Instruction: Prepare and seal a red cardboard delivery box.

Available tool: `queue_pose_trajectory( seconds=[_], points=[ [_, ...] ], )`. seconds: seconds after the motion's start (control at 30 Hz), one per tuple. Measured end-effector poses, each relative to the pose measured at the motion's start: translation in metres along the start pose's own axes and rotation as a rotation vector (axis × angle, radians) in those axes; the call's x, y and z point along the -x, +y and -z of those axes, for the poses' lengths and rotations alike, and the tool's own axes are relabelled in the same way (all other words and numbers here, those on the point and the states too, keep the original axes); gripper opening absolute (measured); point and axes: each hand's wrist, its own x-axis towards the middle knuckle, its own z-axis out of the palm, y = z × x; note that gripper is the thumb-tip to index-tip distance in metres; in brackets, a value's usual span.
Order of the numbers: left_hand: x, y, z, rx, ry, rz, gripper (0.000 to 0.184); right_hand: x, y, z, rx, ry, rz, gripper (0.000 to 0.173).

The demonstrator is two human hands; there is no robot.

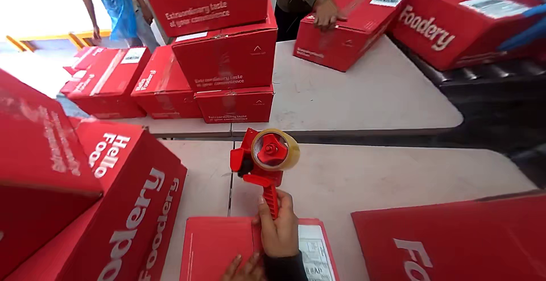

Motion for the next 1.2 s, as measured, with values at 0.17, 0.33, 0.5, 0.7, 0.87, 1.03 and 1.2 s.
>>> queue_pose_trajectory(
  seconds=[0.17,0.33,0.5,0.7,0.87,1.03,1.2],
  points=[
    [0.001,0.004,0.005,0.021,0.018,0.004,0.044,0.001,-0.015,0.010,0.197,-0.165,-0.120,0.043],
    [0.002,0.001,-0.001,0.038,-0.030,-0.008,0.049,-0.027,-0.048,0.026,0.724,-0.425,-0.226,0.046],
    [0.000,0.003,0.011,0.100,-0.173,0.035,0.057,-0.042,-0.088,0.009,0.990,-0.552,-0.377,0.048],
    [0.002,0.004,0.011,0.141,-0.150,0.057,0.058,-0.045,-0.138,-0.030,1.305,-0.724,-0.444,0.041],
    [0.001,0.005,0.019,0.152,-0.178,0.043,0.059,-0.018,-0.194,-0.068,1.329,-0.880,-0.520,0.042],
    [0.000,0.006,0.029,0.114,-0.262,0.042,0.061,-0.020,-0.128,-0.033,1.154,-0.876,0.282,0.041],
    [-0.001,0.006,0.021,0.110,-0.221,0.045,0.063,0.010,-0.204,-0.027,1.228,-0.665,-0.544,0.043]
  ],
)
